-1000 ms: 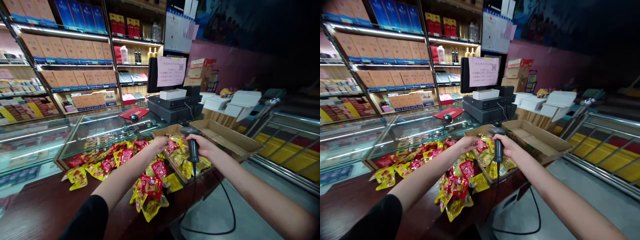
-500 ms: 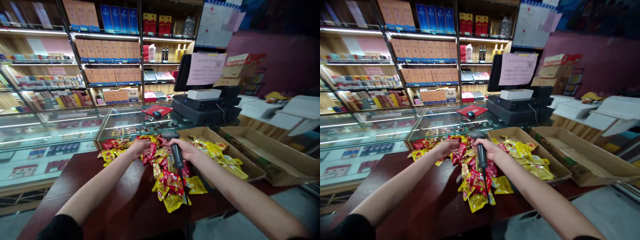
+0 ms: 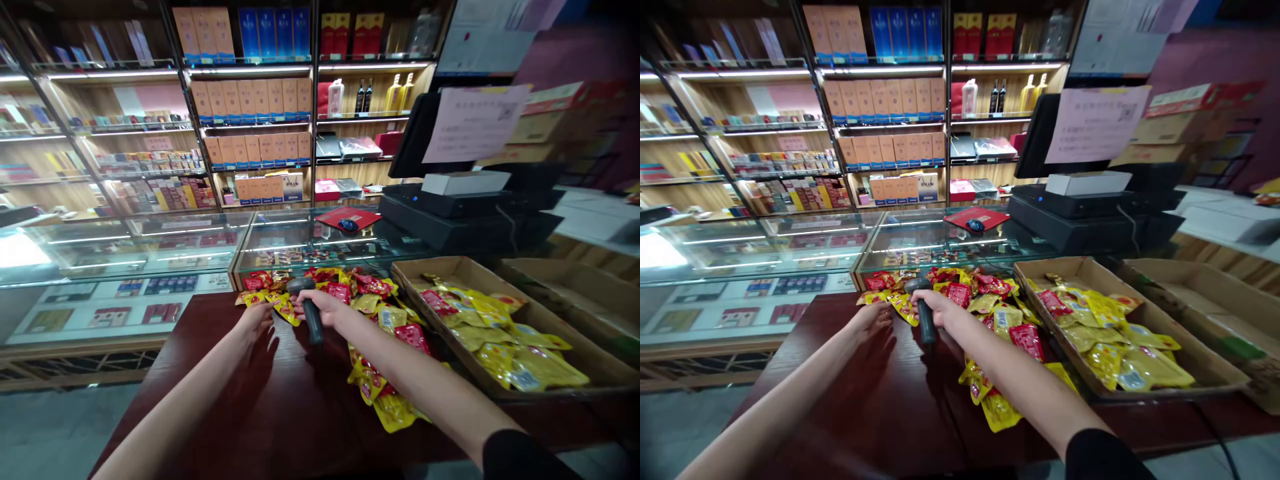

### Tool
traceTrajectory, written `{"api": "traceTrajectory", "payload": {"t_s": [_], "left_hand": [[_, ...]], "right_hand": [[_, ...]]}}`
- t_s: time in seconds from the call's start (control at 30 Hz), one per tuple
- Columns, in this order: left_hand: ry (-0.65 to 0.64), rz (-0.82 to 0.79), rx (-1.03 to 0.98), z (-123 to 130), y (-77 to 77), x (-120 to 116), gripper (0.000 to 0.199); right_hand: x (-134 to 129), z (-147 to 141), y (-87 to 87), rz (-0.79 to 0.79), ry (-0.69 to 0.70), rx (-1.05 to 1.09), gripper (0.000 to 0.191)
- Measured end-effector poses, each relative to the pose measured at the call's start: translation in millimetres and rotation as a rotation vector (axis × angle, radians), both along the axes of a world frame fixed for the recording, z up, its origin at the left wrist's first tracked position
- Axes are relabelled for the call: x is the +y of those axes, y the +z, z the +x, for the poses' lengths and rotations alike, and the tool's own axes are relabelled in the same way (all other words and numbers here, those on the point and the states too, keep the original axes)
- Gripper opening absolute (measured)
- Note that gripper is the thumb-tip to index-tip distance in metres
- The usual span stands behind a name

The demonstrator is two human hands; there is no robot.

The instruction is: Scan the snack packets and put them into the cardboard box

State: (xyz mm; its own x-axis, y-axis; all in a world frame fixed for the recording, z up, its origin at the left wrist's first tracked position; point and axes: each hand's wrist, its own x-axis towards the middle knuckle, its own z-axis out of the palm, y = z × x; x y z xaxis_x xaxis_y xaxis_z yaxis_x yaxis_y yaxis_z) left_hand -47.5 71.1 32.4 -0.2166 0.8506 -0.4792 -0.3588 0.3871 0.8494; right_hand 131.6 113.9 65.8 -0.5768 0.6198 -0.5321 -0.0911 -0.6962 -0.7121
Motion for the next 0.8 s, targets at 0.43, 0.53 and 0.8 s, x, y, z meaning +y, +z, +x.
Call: {"api": "traceTrajectory", "payload": {"t_s": [0.43, 0.53, 0.8], "left_hand": [[0.133, -0.058, -0.226, 17.7, -10.7, 10.6, 0.035], [0.110, -0.035, -0.232, 24.1, -7.7, 11.9, 0.049], [-0.159, 0.013, 0.075, 30.6, -10.7, 19.4, 0.036]], "right_hand": [[6.0, -14.5, -20.2, 0.051, -0.034, -0.163, 0.008], [3.4, -7.7, -16.2, 0.056, -0.026, -0.130, 0.008], [-4.2, 27.4, -2.2, -0.038, -0.064, 0.040, 0.007]]}}
